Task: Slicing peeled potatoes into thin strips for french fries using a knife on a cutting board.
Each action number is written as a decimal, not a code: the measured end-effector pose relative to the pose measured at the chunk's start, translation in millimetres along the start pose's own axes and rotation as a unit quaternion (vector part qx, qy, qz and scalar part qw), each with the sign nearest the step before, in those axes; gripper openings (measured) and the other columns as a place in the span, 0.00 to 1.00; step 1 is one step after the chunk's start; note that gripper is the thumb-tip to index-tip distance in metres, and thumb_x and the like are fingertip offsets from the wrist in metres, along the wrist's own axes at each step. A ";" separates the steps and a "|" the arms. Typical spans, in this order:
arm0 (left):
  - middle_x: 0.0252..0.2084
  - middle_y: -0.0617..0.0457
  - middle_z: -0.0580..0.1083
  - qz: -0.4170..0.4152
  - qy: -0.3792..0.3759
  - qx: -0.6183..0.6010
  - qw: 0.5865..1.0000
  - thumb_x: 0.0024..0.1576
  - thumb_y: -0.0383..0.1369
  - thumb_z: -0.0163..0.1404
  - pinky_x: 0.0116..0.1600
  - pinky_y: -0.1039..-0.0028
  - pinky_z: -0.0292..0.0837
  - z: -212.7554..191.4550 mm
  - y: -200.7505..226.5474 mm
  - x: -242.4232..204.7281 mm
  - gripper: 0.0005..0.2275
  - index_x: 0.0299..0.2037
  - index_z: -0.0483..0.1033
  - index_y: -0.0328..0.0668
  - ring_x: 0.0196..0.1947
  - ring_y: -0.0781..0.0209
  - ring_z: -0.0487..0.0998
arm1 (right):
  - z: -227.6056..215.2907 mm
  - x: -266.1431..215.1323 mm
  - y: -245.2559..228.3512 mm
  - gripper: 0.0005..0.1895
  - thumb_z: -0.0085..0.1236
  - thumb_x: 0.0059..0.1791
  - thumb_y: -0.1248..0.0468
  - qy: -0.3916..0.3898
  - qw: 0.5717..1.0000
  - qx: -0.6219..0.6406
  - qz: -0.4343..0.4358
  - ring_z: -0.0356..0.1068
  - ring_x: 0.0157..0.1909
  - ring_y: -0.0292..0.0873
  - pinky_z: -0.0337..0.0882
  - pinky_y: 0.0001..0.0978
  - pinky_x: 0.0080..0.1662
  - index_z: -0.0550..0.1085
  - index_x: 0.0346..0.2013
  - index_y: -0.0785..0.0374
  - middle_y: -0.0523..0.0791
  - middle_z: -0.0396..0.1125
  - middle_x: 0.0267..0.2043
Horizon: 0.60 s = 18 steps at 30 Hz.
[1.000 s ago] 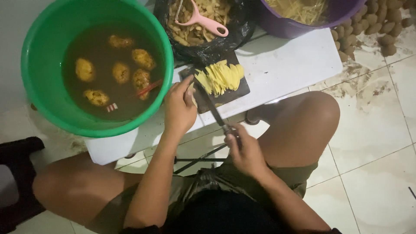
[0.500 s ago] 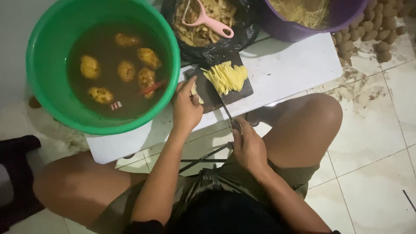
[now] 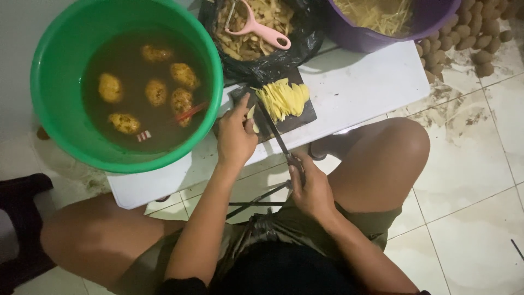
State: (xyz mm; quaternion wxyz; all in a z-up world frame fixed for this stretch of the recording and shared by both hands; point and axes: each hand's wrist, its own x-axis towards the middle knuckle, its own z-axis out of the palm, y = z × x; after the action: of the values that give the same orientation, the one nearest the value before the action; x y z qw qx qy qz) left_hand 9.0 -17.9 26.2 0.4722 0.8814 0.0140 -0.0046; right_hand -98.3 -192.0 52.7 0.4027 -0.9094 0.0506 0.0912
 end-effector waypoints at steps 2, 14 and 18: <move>0.48 0.31 0.75 0.014 0.004 0.024 1.000 0.58 0.17 0.51 0.53 0.52 0.77 -3.2 2.4 -1.4 0.23 0.66 0.70 0.30 0.51 0.33 0.78 | -1.2 -1.4 -5.2 0.20 0.48 0.56 0.63 -0.003 1.000 0.001 0.001 0.79 0.44 0.63 0.81 0.56 0.39 0.68 0.61 0.69 0.60 0.76 0.45; 0.42 0.52 0.74 0.173 -0.051 0.261 0.948 0.60 0.27 0.53 0.52 0.67 0.68 2.6 -50.6 13.4 0.06 0.43 0.83 0.42 0.46 0.54 0.72 | 13.7 -16.1 -6.8 0.22 0.49 0.54 0.68 0.026 0.999 0.040 -0.007 0.80 0.43 0.62 0.81 0.54 0.39 0.66 0.63 0.68 0.60 0.77 0.44; 0.37 0.51 0.73 0.289 -0.081 0.291 0.908 0.54 0.23 0.57 0.49 0.67 0.69 9.9 -80.5 27.7 0.02 0.33 0.81 0.39 0.43 0.54 0.71 | 30.7 -13.7 -20.2 0.20 0.48 0.54 0.71 0.036 0.997 0.042 -0.052 0.78 0.46 0.66 0.81 0.56 0.40 0.66 0.61 0.75 0.65 0.75 0.45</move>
State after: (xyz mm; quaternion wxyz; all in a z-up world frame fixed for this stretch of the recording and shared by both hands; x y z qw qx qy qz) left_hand 34.4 19.0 -46.8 0.1746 0.9417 -0.2819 0.0569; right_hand -112.2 -155.4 49.9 0.4427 -0.8957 0.0213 0.0352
